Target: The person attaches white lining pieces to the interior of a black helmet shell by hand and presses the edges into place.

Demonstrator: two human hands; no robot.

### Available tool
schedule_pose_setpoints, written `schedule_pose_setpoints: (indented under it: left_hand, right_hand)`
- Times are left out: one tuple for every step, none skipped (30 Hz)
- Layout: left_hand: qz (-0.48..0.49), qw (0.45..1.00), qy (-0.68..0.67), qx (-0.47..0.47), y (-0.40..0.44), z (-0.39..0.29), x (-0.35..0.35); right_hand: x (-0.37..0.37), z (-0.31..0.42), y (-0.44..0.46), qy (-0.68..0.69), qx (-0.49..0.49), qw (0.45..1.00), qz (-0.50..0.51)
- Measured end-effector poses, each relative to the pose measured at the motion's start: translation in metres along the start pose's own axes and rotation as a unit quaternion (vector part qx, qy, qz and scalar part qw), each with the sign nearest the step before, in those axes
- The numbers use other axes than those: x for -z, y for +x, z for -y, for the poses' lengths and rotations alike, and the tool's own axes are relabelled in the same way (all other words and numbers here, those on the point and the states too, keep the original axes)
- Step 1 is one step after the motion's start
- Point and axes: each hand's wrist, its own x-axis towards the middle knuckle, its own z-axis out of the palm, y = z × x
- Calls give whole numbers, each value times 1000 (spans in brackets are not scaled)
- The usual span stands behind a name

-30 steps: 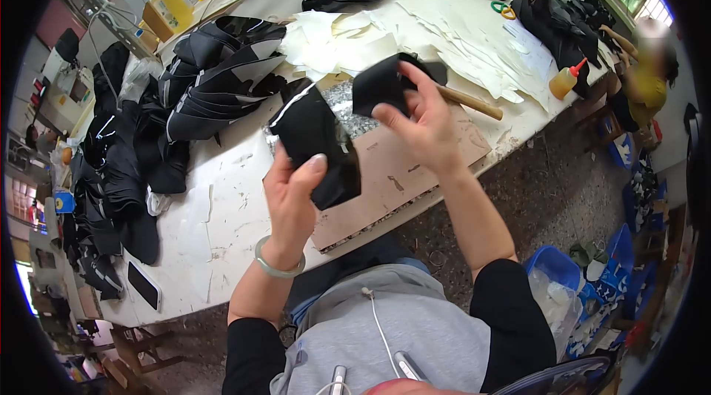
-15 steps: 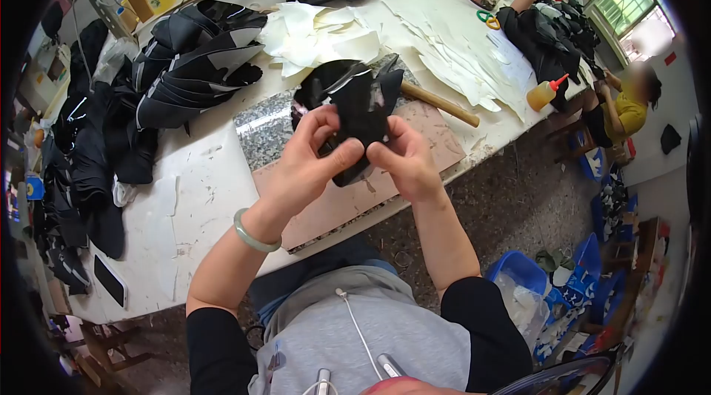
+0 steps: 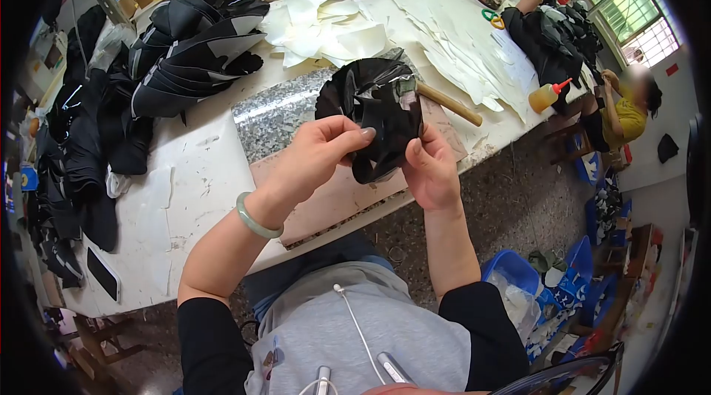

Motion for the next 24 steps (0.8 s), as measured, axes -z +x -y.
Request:
schedule_pose_setpoints:
  left_hand:
    - [-1, 1000, -29, -5, 1, 1, -1]
    - [-2, 998, -57, -11, 3, 1, -3]
    - [-3, 996, -86, -16, 5, 2, -5]
    - [3, 993, -119, -17, 8, 4, -6]
    - [10, 988, -150, -19, 12, 6, -8]
    - [16, 983, -182, -21, 14, 7, -9]
    - [3, 981, -193, -13, 15, 5, -12]
    - [-4, 981, -196, -9, 18, 7, -12]
    - [-10, 980, -199, -4, 22, 13, -11]
    - [-18, 979, -202, 1, 26, 18, -10]
    - [-27, 982, -186, -2, 28, 23, -11]
    - [-37, 985, -170, -5, 30, 27, -12]
    - [-46, 987, -154, -9, 32, 29, -14]
    - [-41, 988, -149, -6, 31, 24, -18]
    - [-35, 989, -145, -2, 27, 16, -23]
    - [-30, 990, -139, 2, 23, 12, -26]
    - [-20, 992, -127, 6, 23, 11, -26]
    - [-9, 994, -113, 9, 24, 10, -27]
    - [3, 995, -99, 10, 24, 8, -27]
    - [21, 995, -90, 22, 24, 6, -28]
    - [39, 995, -83, 34, 22, 5, -27]
    - [57, 994, -76, 46, 22, 4, -24]
    - [79, 993, -67, 48, 21, 2, -21]
    - [76, 991, -88, 60, 18, -1, -20]
  right_hand:
    - [0, 1, -1, -19, -5, 1000, -5]
    - [0, 1, -2, -22, -11, 1000, -8]
    - [1, 2, -2, -25, -18, 999, -12]
    - [1, 3, -3, -28, -25, 999, -15]
    - [1, 4, -3, -41, -26, 999, -22]
    - [0, 6, -3, -54, -26, 998, -29]
    - [-2, 9, -2, -67, -27, 997, -35]
    - [-3, 12, -2, -82, -14, 996, -42]
    - [-5, 16, -1, -96, -2, 994, -49]
    - [-5, 18, -1, -110, 10, 992, -56]
    - [-3, 19, -2, -95, 16, 994, -59]
    - [0, 19, -4, -80, 23, 995, -62]
    - [1, 20, -6, -66, 30, 995, -65]
    - [0, 22, -9, -56, 37, 996, -67]
    - [-3, 24, -14, -45, 43, 996, -70]
    - [-4, 24, -19, -33, 49, 996, -73]
    - [-4, 22, -23, -49, 44, 995, -71]
    - [-3, 20, -25, -65, 42, 995, -69]
    - [-1, 20, -25, -81, 40, 994, -67]
    - [0, 21, -25, -76, 35, 994, -75]
    - [1, 22, -26, -72, 28, 994, -83]
    - [2, 23, -25, -68, 21, 993, -90]
    - [1, 26, -25, -77, 20, 994, -80]
    - [-1, 28, -25, -83, 18, 994, -71]
